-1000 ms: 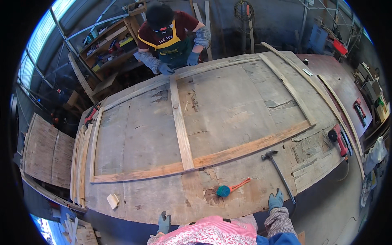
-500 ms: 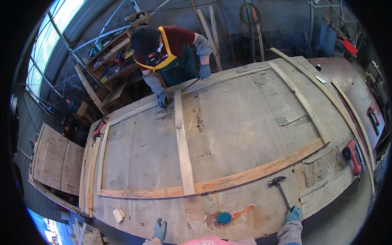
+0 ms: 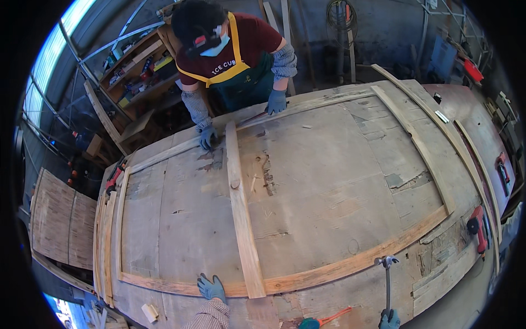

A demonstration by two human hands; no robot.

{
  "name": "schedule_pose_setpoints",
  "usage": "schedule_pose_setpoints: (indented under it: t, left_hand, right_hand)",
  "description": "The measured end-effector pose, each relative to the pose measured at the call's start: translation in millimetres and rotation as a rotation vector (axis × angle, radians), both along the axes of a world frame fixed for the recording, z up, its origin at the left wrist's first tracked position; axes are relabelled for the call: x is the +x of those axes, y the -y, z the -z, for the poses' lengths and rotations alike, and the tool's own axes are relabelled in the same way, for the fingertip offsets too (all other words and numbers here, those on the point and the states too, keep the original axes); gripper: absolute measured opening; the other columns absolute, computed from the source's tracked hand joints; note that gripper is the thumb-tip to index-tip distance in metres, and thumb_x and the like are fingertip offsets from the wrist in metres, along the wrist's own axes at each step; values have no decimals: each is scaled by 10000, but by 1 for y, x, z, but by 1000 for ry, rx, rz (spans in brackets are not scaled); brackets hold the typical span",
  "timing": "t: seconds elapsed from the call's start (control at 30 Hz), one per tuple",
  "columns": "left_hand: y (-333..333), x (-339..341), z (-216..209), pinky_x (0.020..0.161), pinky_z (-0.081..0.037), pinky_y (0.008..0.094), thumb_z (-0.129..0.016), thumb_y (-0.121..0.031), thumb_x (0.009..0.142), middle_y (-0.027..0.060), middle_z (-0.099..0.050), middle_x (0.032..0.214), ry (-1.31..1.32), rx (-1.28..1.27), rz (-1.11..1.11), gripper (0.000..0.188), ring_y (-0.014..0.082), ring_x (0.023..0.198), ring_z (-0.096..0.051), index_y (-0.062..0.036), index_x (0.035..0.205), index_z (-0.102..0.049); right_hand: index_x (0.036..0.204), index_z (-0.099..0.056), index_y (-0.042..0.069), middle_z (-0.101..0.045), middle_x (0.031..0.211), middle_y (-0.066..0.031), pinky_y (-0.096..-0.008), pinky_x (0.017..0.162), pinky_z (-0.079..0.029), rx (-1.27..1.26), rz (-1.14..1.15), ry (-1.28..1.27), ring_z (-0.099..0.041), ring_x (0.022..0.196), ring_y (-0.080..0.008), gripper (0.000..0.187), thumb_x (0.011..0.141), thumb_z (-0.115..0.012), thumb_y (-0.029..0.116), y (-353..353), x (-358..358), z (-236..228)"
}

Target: The person positions wooden planks on a large flat surface, uses a hammer to drive nails, and measures the frame with a tape measure. A coworker assists by holding planks and hammering at times.

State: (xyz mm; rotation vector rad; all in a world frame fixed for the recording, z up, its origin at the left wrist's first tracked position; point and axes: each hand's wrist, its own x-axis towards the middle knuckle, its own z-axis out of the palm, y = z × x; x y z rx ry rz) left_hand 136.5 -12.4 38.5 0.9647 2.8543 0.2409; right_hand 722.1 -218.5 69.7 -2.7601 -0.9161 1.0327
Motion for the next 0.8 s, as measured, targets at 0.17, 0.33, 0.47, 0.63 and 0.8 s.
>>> schedule_pose_setpoints:
  t: [0.17, 0.33, 0.47, 0.63, 0.8]
  left_hand:
    - [-20, 20, 9, 1082, -192, 504, -516, -386, 877, 197, -298, 1436, -103, -138, -217, 622, 365, 1315, -277, -65, 1377, -335]
    - [-31, 29, 15, 1088, -168, 506, -502, -380, 891, 157, -300, 1447, -145, -167, -225, 604, 364, 1334, -246, -70, 1381, -332]
    - [-26, 23, 18, 1088, -156, 515, -494, -381, 897, 161, -289, 1451, -147, -183, -223, 602, 365, 1337, -235, -69, 1384, -328]
    - [-31, 26, 14, 1092, -143, 515, -479, -378, 906, 169, -274, 1455, -134, -186, -233, 597, 365, 1343, -219, -72, 1392, -317]
    - [-34, 28, 7, 1091, -152, 513, -465, -375, 913, 173, -280, 1451, -118, -213, -242, 592, 361, 1341, -227, -71, 1396, -311]
  right_hand:
    - [780, -545, 71, -523, 570, -122, -398, 502, -398, 531, -392, 355, -533, 515, -292, 189, 836, -619, 236, -136, -54, -10]
    - [789, -588, 69, -606, 694, -145, -405, 588, -448, 394, -548, 139, -599, 655, -326, 279, 834, -613, 343, -277, -101, -33]
    - [916, -591, 79, -629, 678, -84, -365, 583, -470, 320, -621, -11, -624, 632, -239, 293, 836, -618, 360, -374, -163, -11]
    - [1384, -276, 71, -540, 1138, -217, -361, 778, -571, 335, 151, -1301, -636, 903, -300, 584, 877, -564, 102, -497, -252, -88]
    - [1340, -327, -5, -484, 1212, -230, -329, 939, -504, 766, -369, -1439, -573, 1070, -311, 486, 899, -515, 70, -513, -278, -107]
